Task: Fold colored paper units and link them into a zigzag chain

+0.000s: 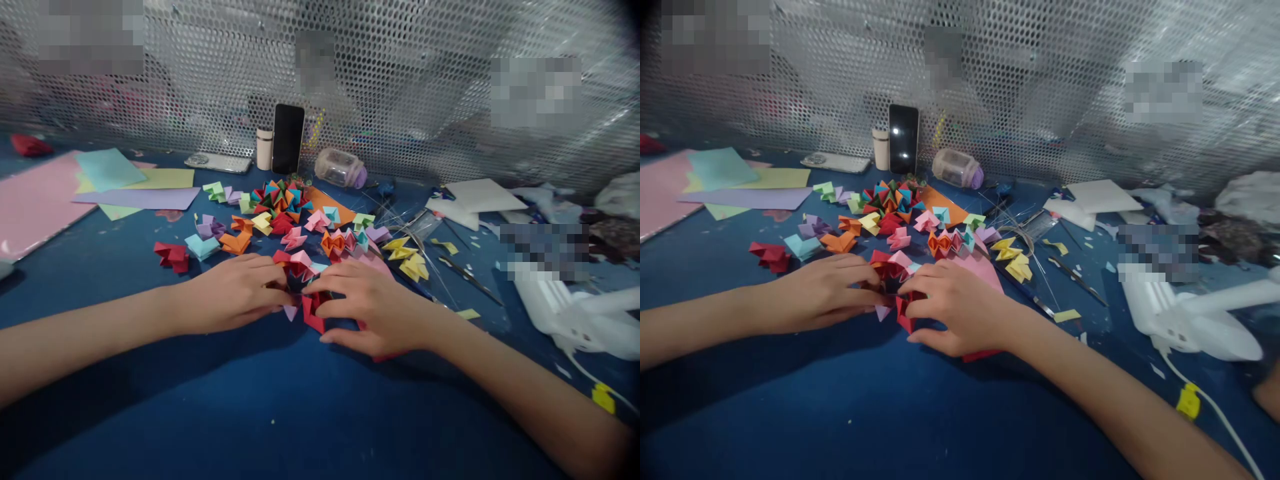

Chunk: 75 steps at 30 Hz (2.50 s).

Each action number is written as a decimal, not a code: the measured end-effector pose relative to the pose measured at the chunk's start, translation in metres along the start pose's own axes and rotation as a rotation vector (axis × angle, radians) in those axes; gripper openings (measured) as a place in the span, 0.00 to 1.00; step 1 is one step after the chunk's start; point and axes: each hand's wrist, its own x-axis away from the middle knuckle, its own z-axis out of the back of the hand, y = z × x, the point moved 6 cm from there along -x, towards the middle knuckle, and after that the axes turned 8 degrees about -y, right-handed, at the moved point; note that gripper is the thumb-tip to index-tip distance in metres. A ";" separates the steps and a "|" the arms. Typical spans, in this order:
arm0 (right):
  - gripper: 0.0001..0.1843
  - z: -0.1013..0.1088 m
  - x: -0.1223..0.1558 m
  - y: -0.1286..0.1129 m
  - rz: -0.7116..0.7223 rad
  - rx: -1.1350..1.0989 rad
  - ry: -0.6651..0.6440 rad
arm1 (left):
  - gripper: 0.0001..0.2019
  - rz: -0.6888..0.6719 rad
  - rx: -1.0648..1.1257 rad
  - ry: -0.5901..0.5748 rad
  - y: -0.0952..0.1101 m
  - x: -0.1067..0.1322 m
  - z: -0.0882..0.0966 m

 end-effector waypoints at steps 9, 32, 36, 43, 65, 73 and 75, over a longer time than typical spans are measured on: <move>0.08 0.002 0.002 0.032 -0.213 -0.454 0.409 | 0.07 0.092 0.001 0.105 0.003 0.001 -0.004; 0.06 -0.004 -0.001 0.036 -0.275 -0.543 0.520 | 0.09 0.115 -0.032 0.200 0.003 -0.003 -0.014; 0.09 -0.010 0.001 0.048 -0.292 -0.742 0.474 | 0.09 0.112 -0.030 0.199 0.004 -0.003 -0.015; 0.10 -0.014 0.002 0.053 -0.367 -0.790 0.475 | 0.08 0.119 -0.013 0.192 0.003 -0.003 -0.015; 0.05 -0.008 0.000 0.033 -0.088 -0.265 0.508 | 0.17 0.263 0.184 0.335 -0.004 0.002 0.022; 0.08 -0.014 0.004 0.034 -0.149 -0.167 0.626 | 0.11 0.149 0.143 0.232 -0.007 -0.027 0.016; 0.12 -0.011 0.009 0.036 -0.205 -0.150 0.667 | 0.10 0.163 0.155 0.241 -0.013 -0.030 0.014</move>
